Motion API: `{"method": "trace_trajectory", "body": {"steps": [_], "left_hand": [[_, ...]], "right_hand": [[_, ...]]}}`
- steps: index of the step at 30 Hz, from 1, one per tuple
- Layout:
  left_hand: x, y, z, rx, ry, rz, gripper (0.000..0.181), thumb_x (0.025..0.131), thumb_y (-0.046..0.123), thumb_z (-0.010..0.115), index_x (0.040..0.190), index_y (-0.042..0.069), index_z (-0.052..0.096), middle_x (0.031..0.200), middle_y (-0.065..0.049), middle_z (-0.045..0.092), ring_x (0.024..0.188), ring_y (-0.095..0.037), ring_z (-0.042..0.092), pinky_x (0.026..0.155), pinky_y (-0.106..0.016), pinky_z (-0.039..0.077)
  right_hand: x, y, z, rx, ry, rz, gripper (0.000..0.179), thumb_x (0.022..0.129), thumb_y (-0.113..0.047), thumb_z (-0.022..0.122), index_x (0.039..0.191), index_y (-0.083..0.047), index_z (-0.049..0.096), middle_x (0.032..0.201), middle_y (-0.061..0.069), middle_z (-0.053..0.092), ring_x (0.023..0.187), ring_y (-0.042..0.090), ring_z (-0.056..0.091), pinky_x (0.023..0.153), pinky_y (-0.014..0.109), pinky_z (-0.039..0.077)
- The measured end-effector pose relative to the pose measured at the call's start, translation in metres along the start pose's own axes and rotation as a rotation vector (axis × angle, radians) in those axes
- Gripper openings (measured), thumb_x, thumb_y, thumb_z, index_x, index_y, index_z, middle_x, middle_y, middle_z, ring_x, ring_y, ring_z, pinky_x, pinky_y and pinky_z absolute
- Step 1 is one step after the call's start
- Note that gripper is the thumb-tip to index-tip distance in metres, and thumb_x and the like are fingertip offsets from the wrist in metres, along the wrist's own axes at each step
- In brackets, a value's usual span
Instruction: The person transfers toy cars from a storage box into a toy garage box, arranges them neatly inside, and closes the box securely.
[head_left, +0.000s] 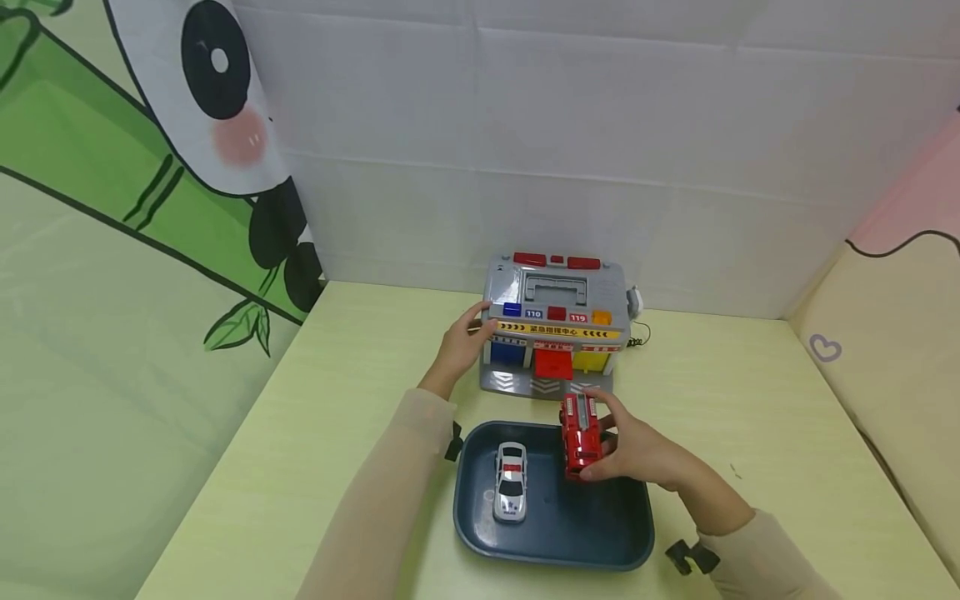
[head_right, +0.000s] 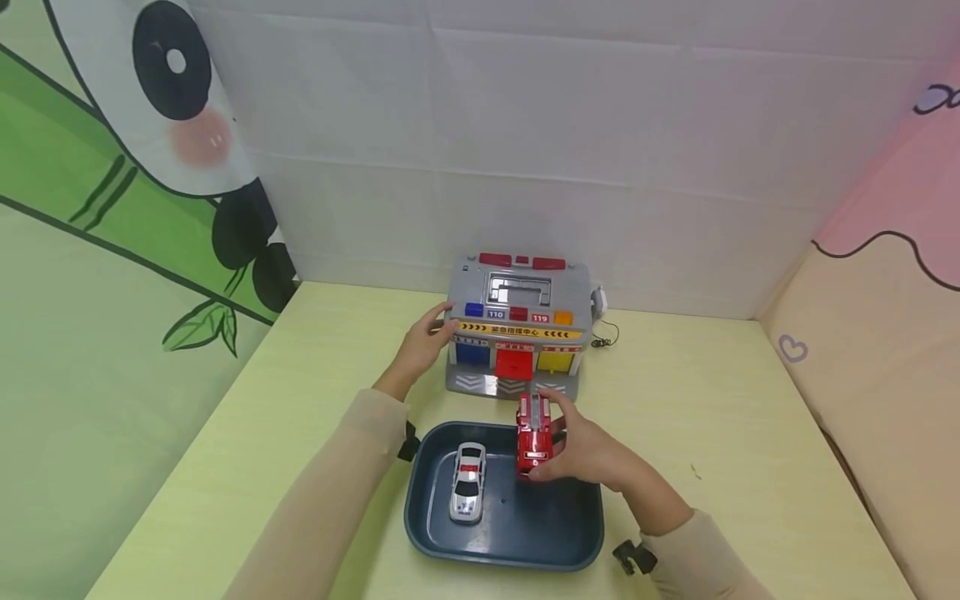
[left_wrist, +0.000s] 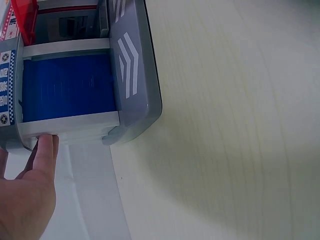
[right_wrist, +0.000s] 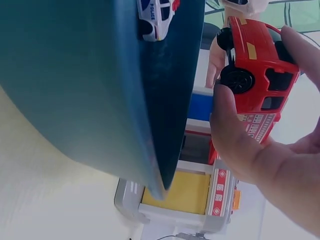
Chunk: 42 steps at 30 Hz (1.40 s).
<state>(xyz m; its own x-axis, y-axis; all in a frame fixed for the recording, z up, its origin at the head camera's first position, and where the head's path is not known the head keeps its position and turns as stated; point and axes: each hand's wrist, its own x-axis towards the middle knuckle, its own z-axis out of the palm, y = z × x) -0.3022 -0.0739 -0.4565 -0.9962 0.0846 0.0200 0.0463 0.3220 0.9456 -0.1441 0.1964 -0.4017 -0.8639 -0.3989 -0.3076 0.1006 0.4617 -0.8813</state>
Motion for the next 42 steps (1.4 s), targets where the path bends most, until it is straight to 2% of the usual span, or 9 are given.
{"method": "trace_trajectory", "body": {"steps": [16,26,32,42], "left_hand": [[-0.001,0.003,-0.001,0.009,0.005,0.003,0.051,0.099,0.042,0.056,0.147,0.027,0.044,0.139,-0.018,0.051,0.125,-0.033,0.050,0.098,-0.046,0.046],[-0.003,0.003,-0.002,0.009,-0.003,-0.004,0.051,0.099,0.043,0.055,0.147,0.029,0.043,0.141,-0.018,0.049,0.127,-0.033,0.048,0.099,-0.047,0.045],[-0.004,0.004,-0.003,0.011,-0.008,-0.009,0.052,0.099,0.043,0.055,0.148,0.029,0.043,0.141,-0.018,0.049,0.127,-0.033,0.048,0.099,-0.047,0.044],[-0.005,0.004,-0.003,0.022,-0.009,0.003,0.052,0.100,0.042,0.054,0.148,0.027,0.042,0.142,-0.019,0.047,0.128,-0.035,0.047,0.100,-0.049,0.044]], "right_hand": [[0.004,0.001,-0.018,0.023,-0.011,0.029,0.106,0.074,-0.007,0.084,0.152,-0.013,0.012,0.125,0.026,0.040,0.099,0.037,0.057,0.078,0.046,0.057],[0.011,0.006,-0.031,0.042,-0.021,0.036,0.103,0.079,-0.010,0.080,0.152,-0.009,0.007,0.127,0.028,0.039,0.106,0.040,0.053,0.084,0.046,0.054],[0.015,0.005,-0.036,0.045,-0.032,0.029,0.101,0.082,-0.012,0.077,0.152,-0.006,0.005,0.128,0.028,0.038,0.114,0.044,0.045,0.087,0.048,0.053],[0.027,0.009,-0.046,0.048,-0.018,0.046,0.101,0.082,-0.012,0.077,0.152,-0.004,0.004,0.127,0.029,0.039,0.113,0.043,0.045,0.087,0.046,0.053]]}}
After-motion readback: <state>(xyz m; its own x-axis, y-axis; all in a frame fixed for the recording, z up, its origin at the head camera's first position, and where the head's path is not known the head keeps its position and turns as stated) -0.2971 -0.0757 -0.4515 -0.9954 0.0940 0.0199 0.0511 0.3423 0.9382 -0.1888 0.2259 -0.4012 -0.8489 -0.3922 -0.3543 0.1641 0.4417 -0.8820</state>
